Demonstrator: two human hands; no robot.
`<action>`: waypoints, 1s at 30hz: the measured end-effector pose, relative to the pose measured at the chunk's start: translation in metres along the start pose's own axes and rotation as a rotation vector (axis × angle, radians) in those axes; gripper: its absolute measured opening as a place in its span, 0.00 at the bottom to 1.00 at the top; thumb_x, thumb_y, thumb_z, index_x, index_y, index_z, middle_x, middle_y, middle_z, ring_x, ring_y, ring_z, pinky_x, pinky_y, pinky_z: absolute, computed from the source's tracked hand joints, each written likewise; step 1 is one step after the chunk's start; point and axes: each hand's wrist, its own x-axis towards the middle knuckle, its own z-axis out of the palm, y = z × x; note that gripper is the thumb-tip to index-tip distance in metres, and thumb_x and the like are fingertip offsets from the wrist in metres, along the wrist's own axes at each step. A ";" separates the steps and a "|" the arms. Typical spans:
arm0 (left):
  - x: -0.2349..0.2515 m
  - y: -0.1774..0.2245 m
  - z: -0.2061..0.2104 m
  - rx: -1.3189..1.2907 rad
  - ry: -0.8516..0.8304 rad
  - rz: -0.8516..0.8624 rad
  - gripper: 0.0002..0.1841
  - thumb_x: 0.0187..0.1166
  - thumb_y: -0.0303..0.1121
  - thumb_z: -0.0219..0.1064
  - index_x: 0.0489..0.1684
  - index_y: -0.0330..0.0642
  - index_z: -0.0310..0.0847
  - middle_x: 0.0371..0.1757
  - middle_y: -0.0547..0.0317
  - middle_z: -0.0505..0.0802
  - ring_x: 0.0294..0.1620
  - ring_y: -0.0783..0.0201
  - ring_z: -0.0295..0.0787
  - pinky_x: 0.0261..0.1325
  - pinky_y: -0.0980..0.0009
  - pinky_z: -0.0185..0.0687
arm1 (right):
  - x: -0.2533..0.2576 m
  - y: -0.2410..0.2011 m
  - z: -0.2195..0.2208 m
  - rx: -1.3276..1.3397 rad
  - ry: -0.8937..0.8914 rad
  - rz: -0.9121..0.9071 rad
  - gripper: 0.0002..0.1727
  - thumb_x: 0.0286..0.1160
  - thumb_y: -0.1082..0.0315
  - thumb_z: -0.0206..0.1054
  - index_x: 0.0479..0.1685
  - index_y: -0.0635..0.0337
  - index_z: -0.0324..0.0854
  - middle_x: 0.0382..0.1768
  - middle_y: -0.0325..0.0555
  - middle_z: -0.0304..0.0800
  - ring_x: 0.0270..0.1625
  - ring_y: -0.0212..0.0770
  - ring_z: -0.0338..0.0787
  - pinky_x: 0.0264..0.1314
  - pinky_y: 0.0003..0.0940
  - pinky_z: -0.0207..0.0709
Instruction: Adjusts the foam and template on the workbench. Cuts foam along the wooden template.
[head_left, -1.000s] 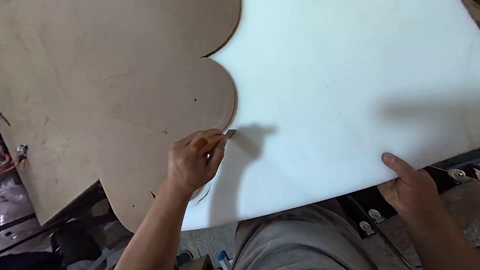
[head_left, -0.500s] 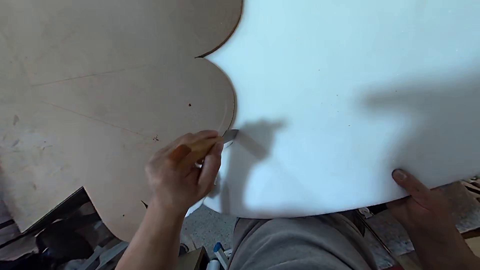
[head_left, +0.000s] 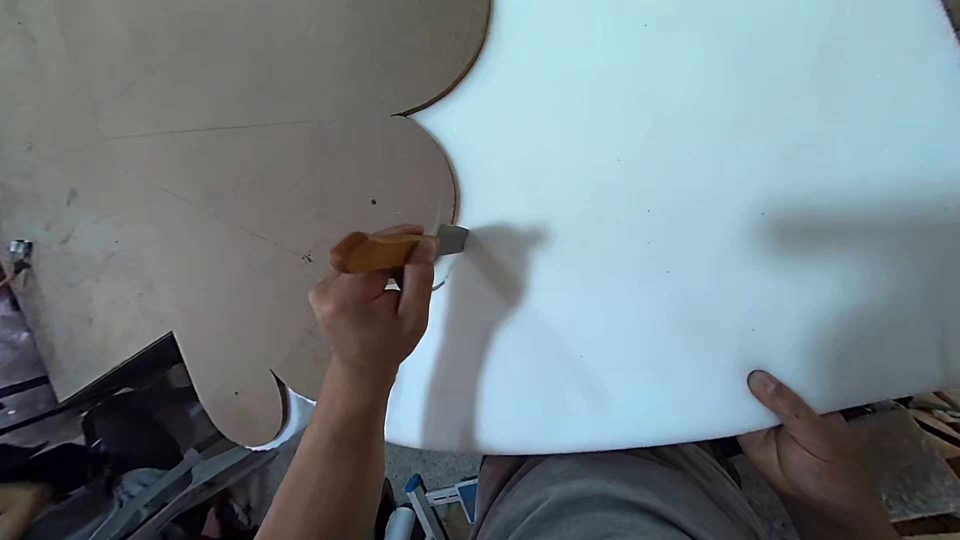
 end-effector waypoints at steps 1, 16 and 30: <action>0.001 -0.003 0.007 0.007 0.016 -0.014 0.13 0.87 0.35 0.64 0.50 0.32 0.88 0.37 0.55 0.96 0.30 0.70 0.93 0.39 0.66 0.92 | 0.000 0.001 0.001 -0.006 0.011 0.007 0.29 0.62 0.64 0.84 0.64 0.55 0.78 0.52 0.48 0.92 0.52 0.43 0.95 0.57 0.45 0.92; 0.037 0.015 0.042 0.054 0.234 -0.243 0.13 0.89 0.40 0.63 0.43 0.39 0.87 0.24 0.65 0.92 0.21 0.73 0.89 0.24 0.69 0.89 | -0.005 -0.013 0.014 0.032 -0.002 0.013 0.26 0.65 0.71 0.81 0.61 0.60 0.75 0.47 0.48 0.95 0.49 0.42 0.97 0.56 0.45 0.93; 0.083 0.025 0.043 0.089 0.283 -0.441 0.13 0.85 0.43 0.64 0.36 0.45 0.85 0.21 0.68 0.91 0.19 0.73 0.89 0.24 0.68 0.89 | -0.007 -0.023 0.022 -0.004 -0.073 -0.010 0.17 0.65 0.69 0.82 0.52 0.54 0.86 0.45 0.42 0.98 0.47 0.37 0.97 0.57 0.38 0.92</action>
